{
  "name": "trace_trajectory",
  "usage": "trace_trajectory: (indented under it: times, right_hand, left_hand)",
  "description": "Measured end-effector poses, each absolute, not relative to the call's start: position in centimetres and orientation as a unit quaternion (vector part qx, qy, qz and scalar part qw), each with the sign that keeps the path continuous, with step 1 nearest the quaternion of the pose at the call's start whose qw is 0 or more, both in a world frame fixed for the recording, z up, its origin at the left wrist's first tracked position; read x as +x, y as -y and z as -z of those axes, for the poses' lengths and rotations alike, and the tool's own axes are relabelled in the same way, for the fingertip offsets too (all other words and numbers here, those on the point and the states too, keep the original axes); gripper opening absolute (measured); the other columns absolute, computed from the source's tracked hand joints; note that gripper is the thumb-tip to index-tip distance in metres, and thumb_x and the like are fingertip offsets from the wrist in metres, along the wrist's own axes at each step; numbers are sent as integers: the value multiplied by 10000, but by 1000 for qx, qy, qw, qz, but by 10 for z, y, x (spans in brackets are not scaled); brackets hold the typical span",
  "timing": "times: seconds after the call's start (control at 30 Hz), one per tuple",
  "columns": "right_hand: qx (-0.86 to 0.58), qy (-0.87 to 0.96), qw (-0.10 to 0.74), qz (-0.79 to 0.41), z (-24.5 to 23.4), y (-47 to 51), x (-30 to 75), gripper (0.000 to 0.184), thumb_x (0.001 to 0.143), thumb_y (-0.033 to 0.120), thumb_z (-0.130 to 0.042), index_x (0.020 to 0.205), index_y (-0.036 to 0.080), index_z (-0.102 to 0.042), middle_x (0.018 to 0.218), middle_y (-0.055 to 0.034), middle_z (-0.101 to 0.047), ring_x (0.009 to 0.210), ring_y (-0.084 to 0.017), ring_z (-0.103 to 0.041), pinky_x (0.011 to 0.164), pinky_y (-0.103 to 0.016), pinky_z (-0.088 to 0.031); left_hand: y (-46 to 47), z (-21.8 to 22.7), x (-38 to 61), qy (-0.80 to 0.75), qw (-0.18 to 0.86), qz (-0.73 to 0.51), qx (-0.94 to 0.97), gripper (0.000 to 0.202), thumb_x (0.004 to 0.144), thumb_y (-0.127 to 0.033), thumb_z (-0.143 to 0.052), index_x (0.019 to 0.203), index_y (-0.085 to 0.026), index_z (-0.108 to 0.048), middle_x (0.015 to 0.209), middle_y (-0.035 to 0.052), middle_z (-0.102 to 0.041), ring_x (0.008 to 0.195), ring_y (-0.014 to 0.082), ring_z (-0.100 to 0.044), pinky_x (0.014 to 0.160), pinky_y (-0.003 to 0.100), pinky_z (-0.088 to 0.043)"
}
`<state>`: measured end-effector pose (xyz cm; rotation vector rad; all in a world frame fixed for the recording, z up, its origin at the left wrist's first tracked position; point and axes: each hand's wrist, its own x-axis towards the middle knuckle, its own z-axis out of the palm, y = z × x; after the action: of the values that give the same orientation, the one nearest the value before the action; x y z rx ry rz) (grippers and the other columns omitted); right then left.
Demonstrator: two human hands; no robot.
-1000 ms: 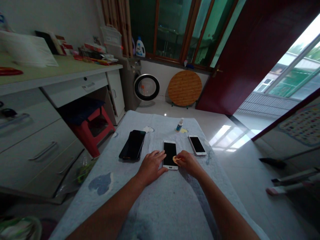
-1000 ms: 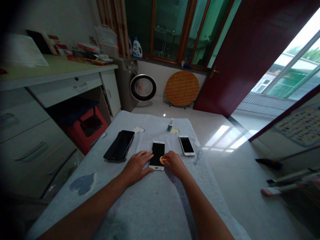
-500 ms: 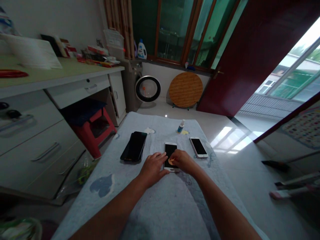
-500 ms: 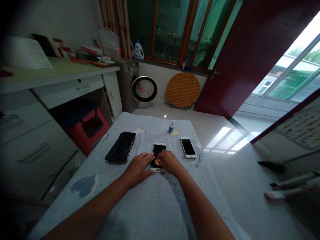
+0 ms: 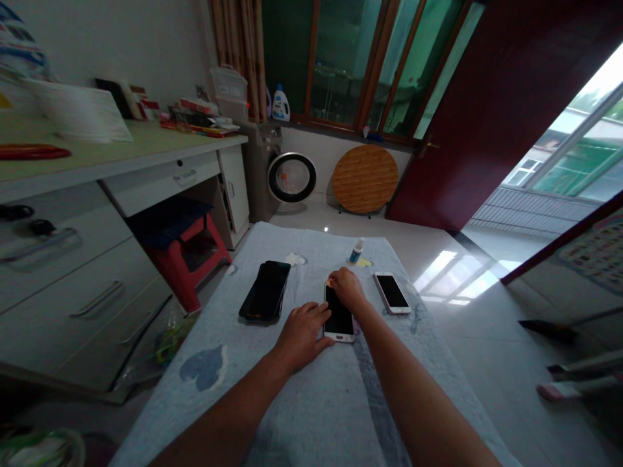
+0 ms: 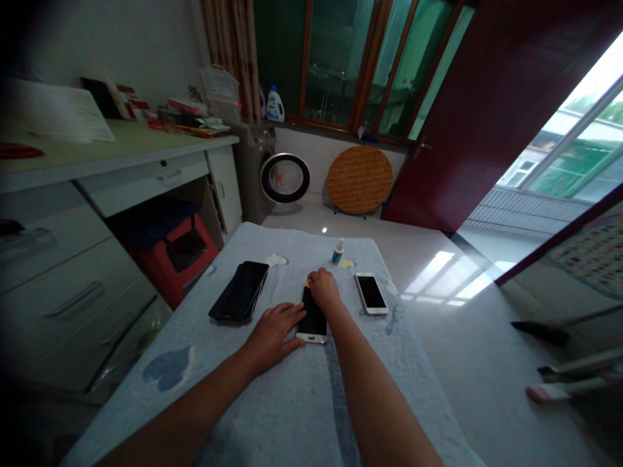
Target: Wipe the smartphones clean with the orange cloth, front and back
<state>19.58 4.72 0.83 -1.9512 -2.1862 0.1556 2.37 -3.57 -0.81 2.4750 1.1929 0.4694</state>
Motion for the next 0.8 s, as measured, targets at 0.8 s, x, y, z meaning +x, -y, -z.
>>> trace_trajectory:
  times: [0.8]
  right_hand:
    - [-659, 737, 110, -102, -13, -9, 234, 215, 867, 153, -518, 973, 153, -705, 956, -83, -657, 864, -142, -589, 757, -210, -385]
  left_hand:
    - [37, 11, 24, -427, 165, -177, 872, 564, 797, -401, -657, 1314, -230, -509, 1422, 53, -484, 1271, 276, -410, 1034, 440, -351]
